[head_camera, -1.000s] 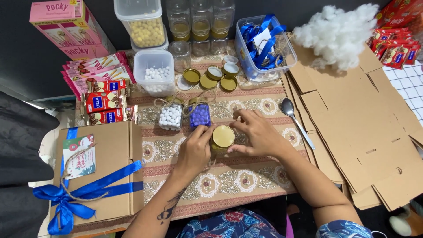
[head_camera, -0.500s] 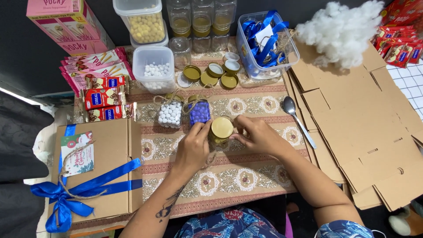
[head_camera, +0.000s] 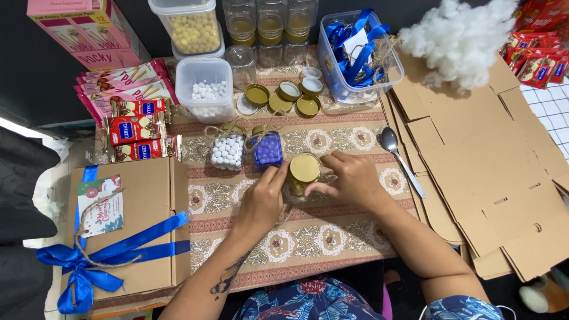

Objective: The person ties twine around the necks of three small glass jars filled with white, purple, and yellow candies. They secure each jar with a bow and place them on the table.

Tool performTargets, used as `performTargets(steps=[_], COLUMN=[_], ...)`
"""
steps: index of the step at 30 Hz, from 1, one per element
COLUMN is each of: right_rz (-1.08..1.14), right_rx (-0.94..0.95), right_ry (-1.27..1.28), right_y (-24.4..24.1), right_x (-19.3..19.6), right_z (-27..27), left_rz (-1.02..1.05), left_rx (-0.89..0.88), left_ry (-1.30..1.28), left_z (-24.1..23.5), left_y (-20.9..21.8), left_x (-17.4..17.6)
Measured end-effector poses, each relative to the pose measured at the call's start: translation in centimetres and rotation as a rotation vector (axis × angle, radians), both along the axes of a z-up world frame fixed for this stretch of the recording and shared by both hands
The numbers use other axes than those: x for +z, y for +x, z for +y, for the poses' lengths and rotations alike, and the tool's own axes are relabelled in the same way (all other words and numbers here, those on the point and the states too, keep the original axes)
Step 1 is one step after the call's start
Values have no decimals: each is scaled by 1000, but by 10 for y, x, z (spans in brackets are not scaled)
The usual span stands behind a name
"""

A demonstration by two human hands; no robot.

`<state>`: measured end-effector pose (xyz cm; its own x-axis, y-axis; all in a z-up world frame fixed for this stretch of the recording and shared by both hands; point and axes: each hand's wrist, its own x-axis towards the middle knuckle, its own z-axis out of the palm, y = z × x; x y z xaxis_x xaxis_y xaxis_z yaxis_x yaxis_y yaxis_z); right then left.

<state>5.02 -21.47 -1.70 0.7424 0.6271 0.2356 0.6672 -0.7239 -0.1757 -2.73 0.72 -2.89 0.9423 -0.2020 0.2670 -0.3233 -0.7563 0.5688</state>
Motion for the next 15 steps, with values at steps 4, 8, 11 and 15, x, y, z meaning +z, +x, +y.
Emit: performTargets(steps=[4,8,11,15], right_rz=[13,-8,-74,-59], right_rx=[-7,83,107,109], right_ry=[122,95,96,144], right_y=[1,6,9,4], right_x=[16,21,5,4], right_z=[2,-3,-2,2], left_rz=[-3,-29,-37,-30], left_rx=[26,22,36,37], left_ry=[21,48,71,88], left_z=[2,3,3,2], left_y=[0,1,4,2], left_x=[2,-5,-14,3])
